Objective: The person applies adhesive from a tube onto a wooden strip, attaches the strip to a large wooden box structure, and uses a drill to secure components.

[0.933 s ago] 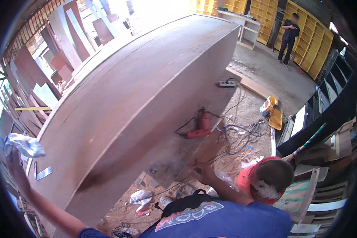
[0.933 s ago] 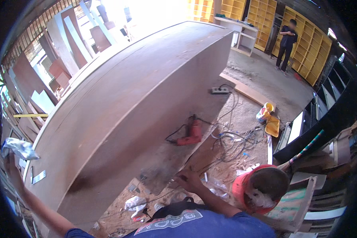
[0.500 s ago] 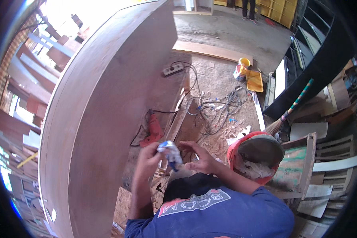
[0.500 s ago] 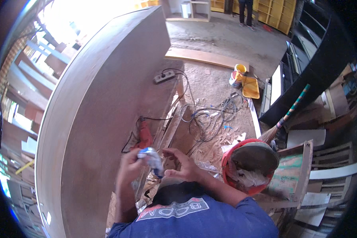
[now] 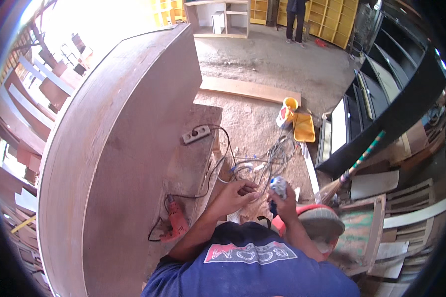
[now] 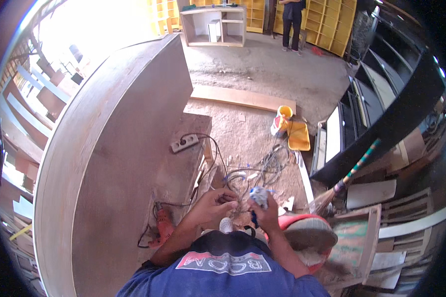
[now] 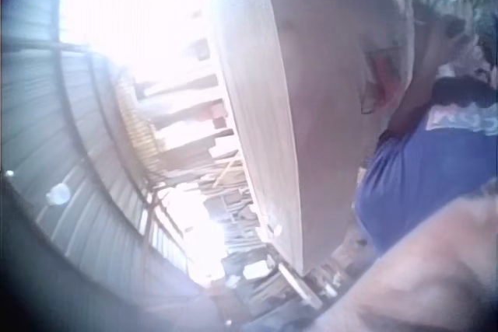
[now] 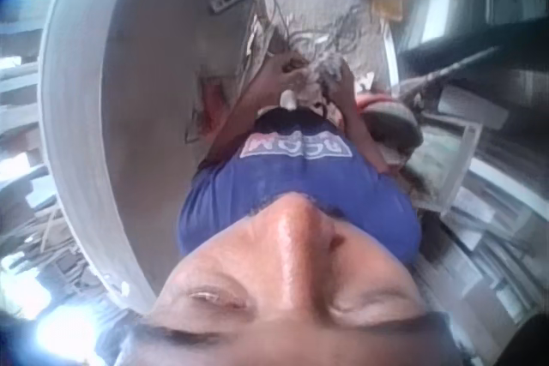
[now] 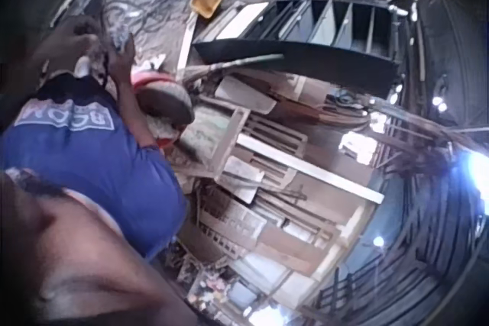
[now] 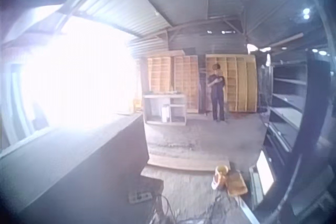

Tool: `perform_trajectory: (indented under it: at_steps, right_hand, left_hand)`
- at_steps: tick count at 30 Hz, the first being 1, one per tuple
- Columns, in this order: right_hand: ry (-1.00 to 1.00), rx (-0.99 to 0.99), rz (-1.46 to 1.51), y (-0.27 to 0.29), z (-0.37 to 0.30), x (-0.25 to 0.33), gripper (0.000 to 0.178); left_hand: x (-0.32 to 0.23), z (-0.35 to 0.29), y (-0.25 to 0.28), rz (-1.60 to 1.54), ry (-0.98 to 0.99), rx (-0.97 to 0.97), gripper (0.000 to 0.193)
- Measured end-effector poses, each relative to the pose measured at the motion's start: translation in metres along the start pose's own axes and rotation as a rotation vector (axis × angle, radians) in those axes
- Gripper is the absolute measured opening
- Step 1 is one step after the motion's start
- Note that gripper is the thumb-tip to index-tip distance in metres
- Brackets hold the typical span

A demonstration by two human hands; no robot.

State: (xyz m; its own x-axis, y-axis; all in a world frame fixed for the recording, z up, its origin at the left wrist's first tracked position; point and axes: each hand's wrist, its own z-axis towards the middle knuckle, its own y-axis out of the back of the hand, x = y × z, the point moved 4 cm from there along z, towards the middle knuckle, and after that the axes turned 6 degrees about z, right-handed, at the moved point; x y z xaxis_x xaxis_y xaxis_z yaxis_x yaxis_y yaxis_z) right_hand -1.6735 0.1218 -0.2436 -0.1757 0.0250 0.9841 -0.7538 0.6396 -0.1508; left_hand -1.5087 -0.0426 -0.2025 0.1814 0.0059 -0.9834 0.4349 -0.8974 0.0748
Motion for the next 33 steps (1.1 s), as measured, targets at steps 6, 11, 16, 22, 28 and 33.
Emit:
perform_trajectory:
  at_steps: [6,11,16,22,28,33]
  right_hand:
    - [0.082,-0.129,0.016,0.012,0.094,0.059,0.012]
    - [0.047,-0.204,0.075,0.044,0.185,0.062,0.019]
    - [0.030,-0.138,0.113,0.080,0.309,0.055,0.024]
    - [0.122,0.151,0.121,0.094,0.451,0.113,0.032]
    - [0.031,0.248,0.176,0.122,0.561,0.122,0.036]
    - [-0.118,0.307,0.448,0.116,0.616,0.109,0.035]
  left_hand:
    - [-0.032,0.071,0.082,0.093,-0.039,-0.195,0.037]
    - [-0.035,0.138,0.149,0.121,-0.142,-0.511,0.027]
    - [-0.062,0.217,0.180,0.348,-0.187,-0.777,0.018]
    - [-0.077,0.333,0.192,0.407,-0.047,-0.973,0.021]
    - [-0.124,0.421,0.179,0.355,-0.031,-0.912,0.026]
    - [-0.121,0.463,0.223,0.166,-0.144,-1.085,0.034]
